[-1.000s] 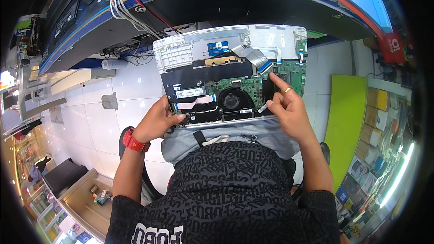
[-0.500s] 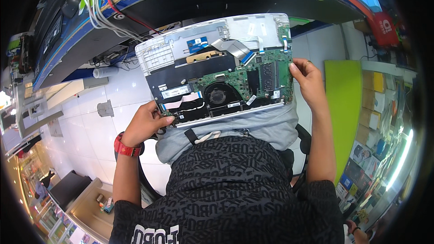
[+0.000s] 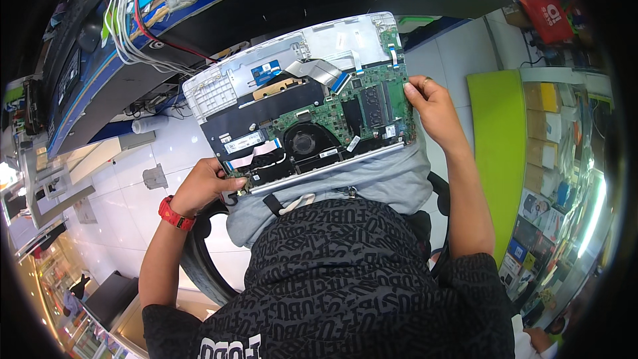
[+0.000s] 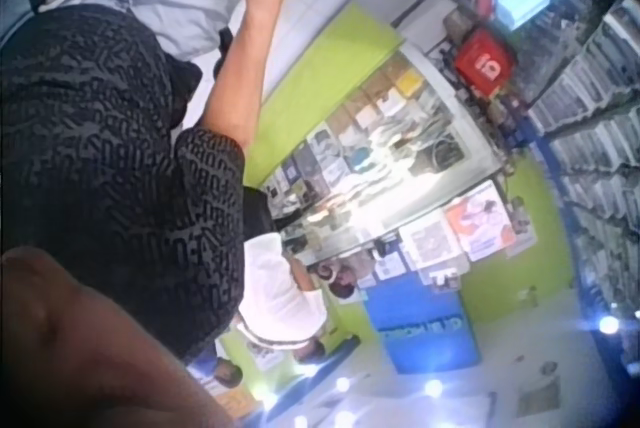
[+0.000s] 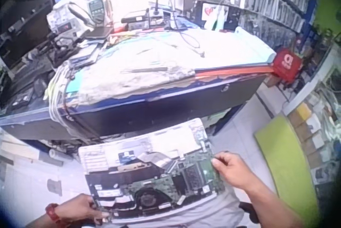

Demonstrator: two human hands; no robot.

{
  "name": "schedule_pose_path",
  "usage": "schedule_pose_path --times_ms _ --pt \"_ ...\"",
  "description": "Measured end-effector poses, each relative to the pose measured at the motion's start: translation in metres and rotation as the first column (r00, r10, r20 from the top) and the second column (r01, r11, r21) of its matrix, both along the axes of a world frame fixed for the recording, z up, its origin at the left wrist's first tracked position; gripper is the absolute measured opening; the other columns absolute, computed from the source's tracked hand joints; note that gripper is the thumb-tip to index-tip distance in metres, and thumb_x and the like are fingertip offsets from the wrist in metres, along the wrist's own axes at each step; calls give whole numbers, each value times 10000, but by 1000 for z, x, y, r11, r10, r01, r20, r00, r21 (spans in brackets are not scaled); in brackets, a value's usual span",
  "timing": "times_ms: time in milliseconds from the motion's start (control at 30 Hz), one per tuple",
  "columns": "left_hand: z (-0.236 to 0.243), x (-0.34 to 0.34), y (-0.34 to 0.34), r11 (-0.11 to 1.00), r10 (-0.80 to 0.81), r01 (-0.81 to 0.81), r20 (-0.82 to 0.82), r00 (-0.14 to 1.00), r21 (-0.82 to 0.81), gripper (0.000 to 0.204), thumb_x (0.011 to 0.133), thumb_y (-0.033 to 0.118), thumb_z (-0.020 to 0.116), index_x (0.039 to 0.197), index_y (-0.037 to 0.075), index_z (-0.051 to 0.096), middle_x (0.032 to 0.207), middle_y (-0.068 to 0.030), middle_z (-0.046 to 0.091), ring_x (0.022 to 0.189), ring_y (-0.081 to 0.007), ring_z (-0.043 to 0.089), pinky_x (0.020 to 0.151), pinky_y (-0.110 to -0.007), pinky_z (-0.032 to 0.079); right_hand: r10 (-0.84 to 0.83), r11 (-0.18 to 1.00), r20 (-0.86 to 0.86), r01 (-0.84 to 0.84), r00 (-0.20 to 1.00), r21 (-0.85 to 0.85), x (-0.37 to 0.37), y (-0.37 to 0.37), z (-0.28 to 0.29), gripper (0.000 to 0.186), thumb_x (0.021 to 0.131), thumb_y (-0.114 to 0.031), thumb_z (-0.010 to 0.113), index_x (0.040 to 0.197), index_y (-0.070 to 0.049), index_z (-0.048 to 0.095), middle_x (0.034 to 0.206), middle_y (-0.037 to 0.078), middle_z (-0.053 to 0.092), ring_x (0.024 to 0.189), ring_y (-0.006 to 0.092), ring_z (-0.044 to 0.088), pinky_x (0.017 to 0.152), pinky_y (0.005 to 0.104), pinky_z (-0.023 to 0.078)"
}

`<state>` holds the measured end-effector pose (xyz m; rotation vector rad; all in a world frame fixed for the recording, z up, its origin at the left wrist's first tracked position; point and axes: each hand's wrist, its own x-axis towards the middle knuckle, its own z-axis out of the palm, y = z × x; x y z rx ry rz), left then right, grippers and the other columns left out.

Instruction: The person repairs a laptop by hand and using a screwdriver. They disconnect ribbon cables from the motherboard, handle a small circuit board, and work on the internal components of the device while holding it in their lap.

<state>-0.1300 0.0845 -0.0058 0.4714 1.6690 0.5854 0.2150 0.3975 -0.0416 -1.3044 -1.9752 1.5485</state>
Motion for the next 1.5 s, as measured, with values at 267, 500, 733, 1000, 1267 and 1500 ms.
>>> schedule_pose_path --times_ms 267,500,733,1000,1267,1500 --pt "-4 4 -4 999 16 -15 -21 1000 34 200 907 117 844 1028 -12 751 754 77 600 667 -20 501 597 -230 409 3 1000 -16 -3 1000 -19 5 2 -10 302 1068 -189 608 1202 69 693 1022 103 734 925 155 658 857 320 520" --pt "-4 3 -6 999 -3 5 -39 999 47 179 900 136 851 1020 25 777 718 106 511 634 -23 422 572 -237 348 -26 997 -74 20 997 -80 3 -1 -8 270 1079 -160 596 1202 61 691 1018 78 727 923 124 643 848 293 516" --pt "-10 -2 -10 999 40 -40 6 999 34 179 882 141 868 978 20 777 709 104 525 629 -21 416 567 -231 344 -66 988 -9 67 998 138 -5 -9 4 242 1023 -117 658 1203 37 705 986 92 711 918 173 659 846 324 523" --pt "-4 -2 -5 999 -28 29 -43 999 19 265 875 193 879 1021 -4 780 732 77 597 648 -33 470 575 -239 375 207 532 295 -360 933 766 -37 -57 37 361 870 -41 718 1229 -57 753 858 85 584 791 286 589 703 425 475" --pt "1 -6 -3 992 -120 122 -82 989 15 383 888 203 857 1188 -10 751 889 12 709 790 -74 561 720 -274 489 71 571 275 -265 959 777 -35 -49 35 371 980 -97 667 1350 -79 697 897 106 596 832 292 603 761 418 483" --pt "-12 -3 -11 987 -37 39 -14 999 154 325 901 152 851 1155 -23 751 889 4 728 785 -64 576 717 -272 496 -43 981 55 31 998 192 1 -5 -6 337 1090 -169 599 1353 39 636 1141 91 712 1033 172 647 945 315 512"
